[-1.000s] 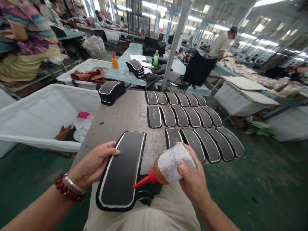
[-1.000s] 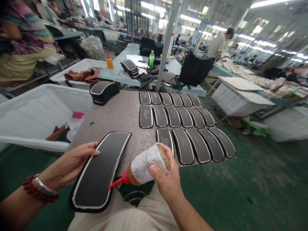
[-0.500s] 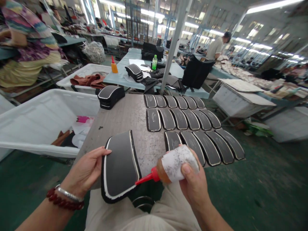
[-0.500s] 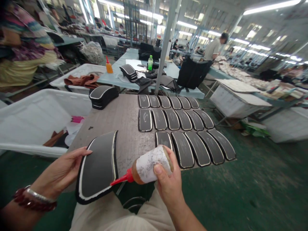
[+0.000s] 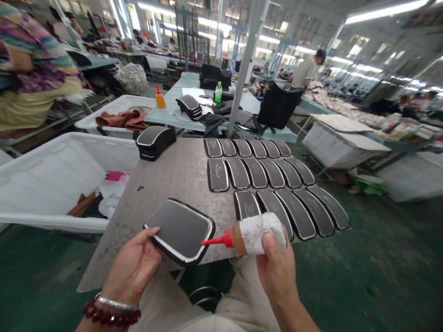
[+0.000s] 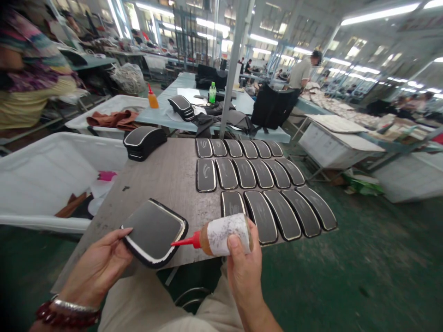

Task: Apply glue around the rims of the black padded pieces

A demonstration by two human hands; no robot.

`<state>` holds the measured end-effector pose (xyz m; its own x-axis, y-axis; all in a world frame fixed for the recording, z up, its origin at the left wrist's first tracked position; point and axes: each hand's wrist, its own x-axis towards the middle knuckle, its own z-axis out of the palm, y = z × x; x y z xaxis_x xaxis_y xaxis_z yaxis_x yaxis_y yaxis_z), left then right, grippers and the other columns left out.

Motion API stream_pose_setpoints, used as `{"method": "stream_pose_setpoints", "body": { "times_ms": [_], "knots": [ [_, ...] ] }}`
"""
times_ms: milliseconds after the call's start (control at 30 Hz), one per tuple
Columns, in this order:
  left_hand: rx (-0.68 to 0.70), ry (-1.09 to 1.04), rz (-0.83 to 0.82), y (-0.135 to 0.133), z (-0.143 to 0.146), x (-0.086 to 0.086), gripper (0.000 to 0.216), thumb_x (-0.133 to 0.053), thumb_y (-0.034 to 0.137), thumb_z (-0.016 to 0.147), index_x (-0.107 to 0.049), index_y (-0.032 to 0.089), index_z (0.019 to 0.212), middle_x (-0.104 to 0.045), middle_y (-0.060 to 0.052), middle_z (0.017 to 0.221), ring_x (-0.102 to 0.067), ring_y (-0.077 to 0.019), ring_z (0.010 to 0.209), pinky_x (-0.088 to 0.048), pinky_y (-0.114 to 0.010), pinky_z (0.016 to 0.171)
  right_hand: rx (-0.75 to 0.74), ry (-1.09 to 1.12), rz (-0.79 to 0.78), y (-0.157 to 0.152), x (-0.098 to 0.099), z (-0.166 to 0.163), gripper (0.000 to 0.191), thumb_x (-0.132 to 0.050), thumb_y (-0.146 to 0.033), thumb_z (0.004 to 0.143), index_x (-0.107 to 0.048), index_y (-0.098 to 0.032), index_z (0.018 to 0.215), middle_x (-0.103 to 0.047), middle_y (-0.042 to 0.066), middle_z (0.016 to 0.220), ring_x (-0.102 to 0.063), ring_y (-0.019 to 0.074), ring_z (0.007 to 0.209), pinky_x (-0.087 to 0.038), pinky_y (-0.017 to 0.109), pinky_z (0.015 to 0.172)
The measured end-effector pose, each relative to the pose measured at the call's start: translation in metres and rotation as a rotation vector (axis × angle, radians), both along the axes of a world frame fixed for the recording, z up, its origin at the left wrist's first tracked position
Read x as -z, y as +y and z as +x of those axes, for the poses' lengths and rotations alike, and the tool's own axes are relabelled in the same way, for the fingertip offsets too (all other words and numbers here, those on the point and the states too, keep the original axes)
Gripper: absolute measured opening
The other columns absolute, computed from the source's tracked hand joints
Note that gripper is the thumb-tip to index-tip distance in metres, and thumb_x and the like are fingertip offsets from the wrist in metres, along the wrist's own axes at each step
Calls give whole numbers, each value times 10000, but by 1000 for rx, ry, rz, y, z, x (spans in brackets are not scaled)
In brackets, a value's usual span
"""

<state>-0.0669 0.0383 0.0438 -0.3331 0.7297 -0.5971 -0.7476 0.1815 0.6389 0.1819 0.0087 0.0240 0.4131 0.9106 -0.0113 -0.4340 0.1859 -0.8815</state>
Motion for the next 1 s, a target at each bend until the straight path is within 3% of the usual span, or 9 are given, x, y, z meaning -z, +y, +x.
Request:
{"method": "stream_pose_setpoints", "body": {
  "times_ms": [267,467,600,700,800,900,1000],
  "knots": [
    [2,2,-15,0,-2,2,340,-448,-54,876,-630,37,1148,-771,-77,740,-765,-200,672,-674,-280,644,-116,-19,-61,-14,14,-6,624,-814,-440,704,-547,-242,1232,-666,40,962,-633,207,800,-520,300,683],
    [-8,-3,-53,-2,-2,-1,402,-438,-60,872,-634,74,1196,-775,-57,766,-755,-173,657,-671,-256,662,-4,-70,-7,2,-3,8,578,-814,-432,717,-559,-254,1204,-671,36,1003,-639,207,855,-512,314,763],
    [-6,-17,-54,0,-3,2,385,-454,-55,868,-641,78,1178,-771,-58,775,-755,-173,668,-667,-248,645,-15,-63,-31,2,2,8,611,-841,-406,689,-571,-244,1212,-693,55,1057,-653,219,885,-530,338,791],
    [-51,-41,-48,3,-4,7,364,-471,-54,868,-648,97,1148,-762,-43,772,-753,-160,686,-656,-220,637,-133,112,-118,-4,10,-2,594,-867,-354,675,-608,-216,1191,-724,53,1012,-680,205,866,-558,314,765],
    [-78,-75,-60,10,-5,19,358,-459,-33,884,-644,126,1147,-760,-42,807,-753,-159,717,-658,-235,651,-228,487,-332,-2,13,-13,416,-857,-306,705,-666,-187,1055,-755,39,940,-714,186,831,-586,290,733],
    [-94,-115,-123,21,-2,40,354,-440,1,900,-606,123,1188,-758,-72,859,-751,-176,736,-659,-274,649,-170,763,-467,10,14,-14,325,-851,-215,703,-669,-188,971,-773,23,903,-736,185,814,-605,289,702],
    [-140,-127,-184,36,5,63,355,-427,26,911,-578,158,1205,-757,-75,909,-744,-174,791,-641,-259,652,-102,809,-463,21,15,-9,314,-835,-170,709,-654,-191,965,-777,18,861,-739,189,736,-591,262,573]
  ]
}}
